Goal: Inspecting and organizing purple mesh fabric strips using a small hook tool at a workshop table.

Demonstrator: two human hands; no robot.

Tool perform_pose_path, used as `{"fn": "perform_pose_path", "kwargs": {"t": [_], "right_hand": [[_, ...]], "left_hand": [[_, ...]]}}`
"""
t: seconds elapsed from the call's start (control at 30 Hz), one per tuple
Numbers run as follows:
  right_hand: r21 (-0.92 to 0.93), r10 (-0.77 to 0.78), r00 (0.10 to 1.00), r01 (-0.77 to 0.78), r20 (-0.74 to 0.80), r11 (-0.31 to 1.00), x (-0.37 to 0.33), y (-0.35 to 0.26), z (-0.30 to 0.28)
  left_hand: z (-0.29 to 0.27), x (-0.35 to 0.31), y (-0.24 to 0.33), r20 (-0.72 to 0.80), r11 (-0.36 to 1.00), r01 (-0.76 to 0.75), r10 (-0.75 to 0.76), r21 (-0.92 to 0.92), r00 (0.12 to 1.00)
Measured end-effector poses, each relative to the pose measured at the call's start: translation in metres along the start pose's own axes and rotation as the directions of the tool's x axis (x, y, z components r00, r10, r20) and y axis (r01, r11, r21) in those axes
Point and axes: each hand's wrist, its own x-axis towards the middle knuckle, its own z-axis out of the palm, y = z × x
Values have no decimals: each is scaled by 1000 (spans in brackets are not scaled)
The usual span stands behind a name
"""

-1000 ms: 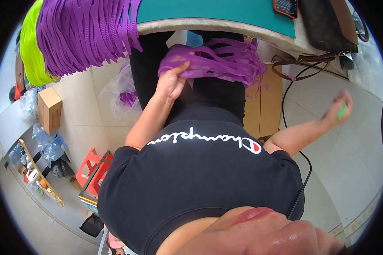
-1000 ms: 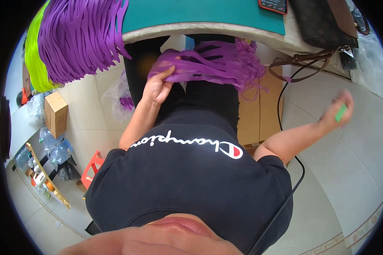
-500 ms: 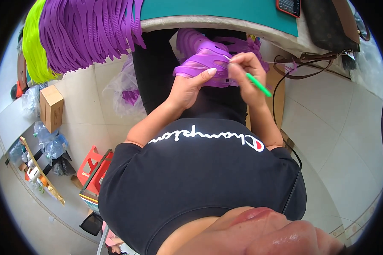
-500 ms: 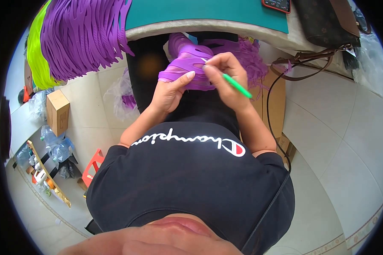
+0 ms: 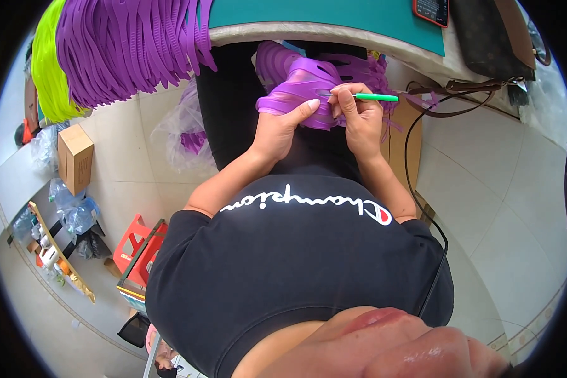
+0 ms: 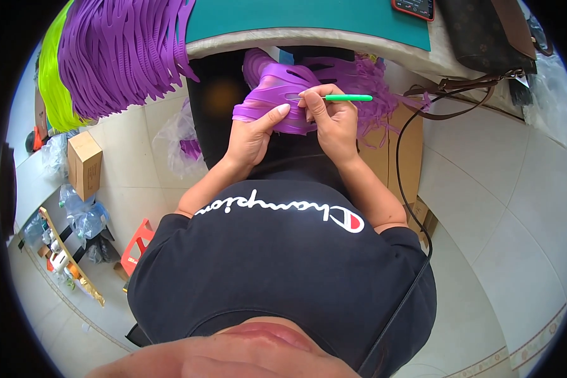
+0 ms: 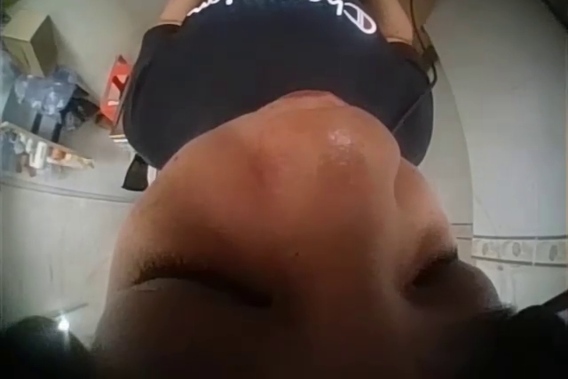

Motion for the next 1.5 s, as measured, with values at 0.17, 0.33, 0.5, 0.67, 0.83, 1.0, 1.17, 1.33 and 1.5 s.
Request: {"fn": "perform_pose_path", "kwargs": {"t": [0.17, 0.33, 0.5, 0.67, 0.83, 1.0, 1.17, 1.33, 1.5], "right_hand": [[28, 6, 1000, -5, -12, 1000, -1, 3, -1], [30, 6, 999, -5, -37, 1000, -1, -1, 2], [-603, -498, 854, 477, 147, 640, 7, -7, 1], [-411, -218, 974, 175, -60, 895, 6, -18, -10], [-467, -331, 942, 318, 57, 825, 6, -24, -5], [-641, -525, 836, 492, 160, 588, 5, -5, 7], [-529, -349, 936, 275, -43, 803, 5, -3, -6], [-76, -287, 557, 371, -779, 926, 27, -55, -104], [-443, -437, -156, 565, -886, 696, -27, -140, -270]], "left_hand": [[1, -1, 1, 13, 1000, -8, 8, 12, 1000], [-1, 0, -1, 17, 1000, -19, 19, 13, 1000], [-3, -1, -5, 3, 999, -34, 34, 36, 999], [0, -3, -4, -21, 995, -68, 70, 74, 997], [3, 0, -6, 1, 999, -39, 39, 19, 999], [-3, -2, -6, 26, 994, -59, 56, 95, 998], [-3, -1, -8, 58, 986, -72, 64, 151, 996], [-16, 5, -9, -63, 998, -57, 56, -13, 996], [-50, 20, -17, -163, 991, 34, -55, -131, 985]]}}
